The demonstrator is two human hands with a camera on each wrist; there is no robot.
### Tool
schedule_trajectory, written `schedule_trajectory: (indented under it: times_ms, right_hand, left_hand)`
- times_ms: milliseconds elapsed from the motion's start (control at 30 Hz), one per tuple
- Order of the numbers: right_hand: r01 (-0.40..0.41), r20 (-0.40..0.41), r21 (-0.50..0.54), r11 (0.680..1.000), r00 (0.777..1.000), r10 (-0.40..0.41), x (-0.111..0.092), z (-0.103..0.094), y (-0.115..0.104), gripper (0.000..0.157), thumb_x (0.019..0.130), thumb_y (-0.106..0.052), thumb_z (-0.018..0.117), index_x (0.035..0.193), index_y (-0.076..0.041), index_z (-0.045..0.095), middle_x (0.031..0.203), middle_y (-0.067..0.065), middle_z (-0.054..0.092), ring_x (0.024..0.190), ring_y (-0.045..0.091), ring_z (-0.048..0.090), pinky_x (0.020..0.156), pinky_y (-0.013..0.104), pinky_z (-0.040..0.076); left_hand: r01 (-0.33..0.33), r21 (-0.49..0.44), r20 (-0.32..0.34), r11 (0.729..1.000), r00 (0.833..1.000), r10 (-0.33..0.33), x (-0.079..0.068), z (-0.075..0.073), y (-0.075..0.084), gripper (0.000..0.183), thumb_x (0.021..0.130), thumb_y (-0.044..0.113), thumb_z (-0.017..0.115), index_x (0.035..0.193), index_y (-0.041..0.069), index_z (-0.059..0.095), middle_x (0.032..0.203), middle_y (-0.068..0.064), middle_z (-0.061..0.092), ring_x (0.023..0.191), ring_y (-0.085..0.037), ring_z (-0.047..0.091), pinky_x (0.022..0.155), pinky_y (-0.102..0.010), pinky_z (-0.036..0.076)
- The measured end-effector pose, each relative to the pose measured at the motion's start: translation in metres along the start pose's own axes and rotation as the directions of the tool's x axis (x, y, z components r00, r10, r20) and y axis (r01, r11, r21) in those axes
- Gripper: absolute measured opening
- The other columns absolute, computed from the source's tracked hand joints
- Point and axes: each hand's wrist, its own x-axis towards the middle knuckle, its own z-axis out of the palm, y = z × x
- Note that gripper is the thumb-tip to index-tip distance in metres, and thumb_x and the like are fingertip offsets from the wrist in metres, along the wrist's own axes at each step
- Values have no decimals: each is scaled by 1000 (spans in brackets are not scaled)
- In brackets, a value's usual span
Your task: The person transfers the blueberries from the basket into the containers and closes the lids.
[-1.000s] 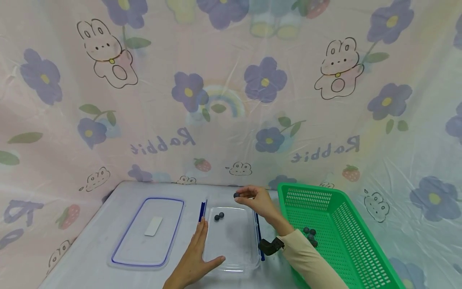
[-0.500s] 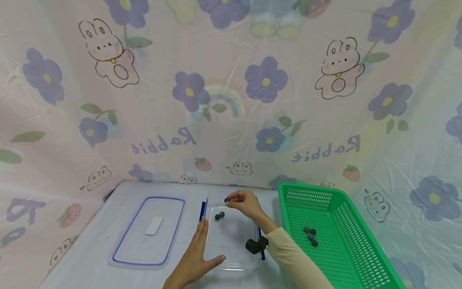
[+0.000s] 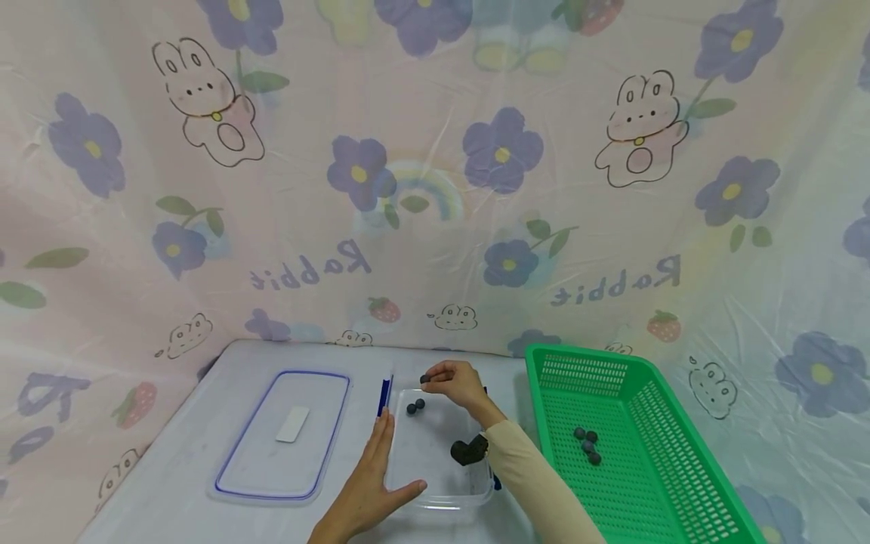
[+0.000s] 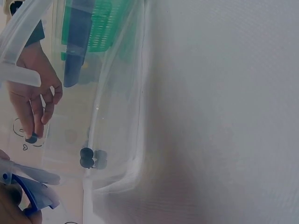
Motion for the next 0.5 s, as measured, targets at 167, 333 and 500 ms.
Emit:
schedule_trajectory:
  times_ms: [167, 333, 500]
  right_hand:
    - [-12, 2, -57, 998, 1000, 12, 7, 4, 5, 22, 76, -14, 84, 93, -6, 72, 78, -2, 70, 75, 14, 64, 73, 35, 51]
    - [-51, 17, -83, 995, 998, 53, 12, 9, 9, 21, 74, -10, 84, 89, -5, 70, 76, -1, 69, 73, 14, 63, 71, 34, 50]
    - [-93, 40, -155, 984, 994, 100, 12, 11, 13, 20, 71, -6, 86, 84, -5, 71, 71, -1, 67, 70, 14, 61, 68, 31, 48]
  left_hand:
    - [-1, -1, 3, 1000, 1000, 1, 0, 0, 0, 109, 82, 56, 71, 156, 9, 6, 162, -11, -2, 144, -35, 6, 106, -63, 24]
    - [7, -6, 6, 1000, 1000, -7, 0, 0, 0, 109, 82, 54, 72, 156, 9, 6, 162, -11, -2, 144, -36, 7, 105, -65, 25]
    - [-11, -3, -3, 1000, 1000, 11, 0, 2, 0, 109, 82, 52, 73, 156, 8, 6, 161, -14, -1, 144, -37, 8, 104, -65, 25]
